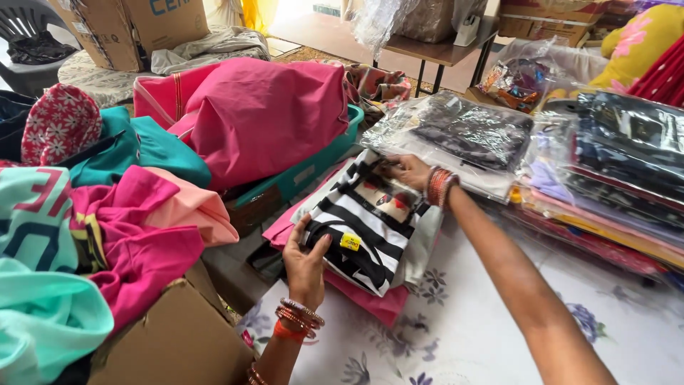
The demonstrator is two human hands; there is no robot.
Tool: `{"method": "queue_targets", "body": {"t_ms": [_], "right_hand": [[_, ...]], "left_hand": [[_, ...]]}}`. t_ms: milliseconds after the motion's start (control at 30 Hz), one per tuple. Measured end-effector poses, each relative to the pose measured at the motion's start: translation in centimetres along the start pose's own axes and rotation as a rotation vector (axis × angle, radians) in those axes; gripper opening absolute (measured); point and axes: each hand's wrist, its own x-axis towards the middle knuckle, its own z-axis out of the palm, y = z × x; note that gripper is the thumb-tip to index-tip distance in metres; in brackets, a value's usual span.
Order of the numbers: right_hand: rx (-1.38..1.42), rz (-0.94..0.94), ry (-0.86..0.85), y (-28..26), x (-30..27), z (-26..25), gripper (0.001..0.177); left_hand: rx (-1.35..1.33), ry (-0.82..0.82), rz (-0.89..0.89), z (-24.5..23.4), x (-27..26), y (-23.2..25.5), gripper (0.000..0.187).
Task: Folding a striped t-shirt and then spreading out a red t-shirt on a table for folding.
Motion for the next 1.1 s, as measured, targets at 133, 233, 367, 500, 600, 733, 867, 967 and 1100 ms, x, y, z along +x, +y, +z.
{"method": "queue_targets", "body": {"t_ms": [133,233,367,500,600,733,867,967,1100], "right_hand": [[0.043,0.074,-0.055,-1.6,2.0,1.8,0.042],[0.029,0.158,-0.099,0.0,3.2,1.5,0.041],[-0.199,0.184,-0.082,-0.1,2.7,0.5,0.044],[-0.683,0.223,0.083,-2.0,1.4,1.2,0.040],[-1.015,0.213,0.360,-6.9,-0.4,2.7,0.053],[-0.843,0.149,0.237,-4.4,-0.3,4.5,0.049],[-0.826,-0.157,0.167,-4.2,-0.5,6.1,0.060],[-0.745,0.008,0.071,-4.4,-1.0,6.3,0.061],[-0.671,0.144,0.003,-5.1,-1.2,6.1,0.062]], "left_hand": [[0.177,0.068,0.077,-0.8,0.5,-0.9,0.067],[0.074,0.019,-0.053,-1.1,0.3,-1.0,0.070],[0.339,0.011,-0.053,-0.5,-0.1,-0.8,0.075],[0.752,0.036,0.007,2.0,-1.8,1.9,0.089],[1.340,0.134,0.669,1.6,-3.1,1.5,0.086],[1.302,-0.116,0.944,1.3,-3.2,-0.3,0.069],[1.580,-0.375,0.851,1.3,-3.6,-1.0,0.064],[1.680,-0.416,0.757,1.2,-3.9,-1.0,0.062],[1.668,-0.418,0.715,1.7,-3.9,-0.7,0.061]]}}
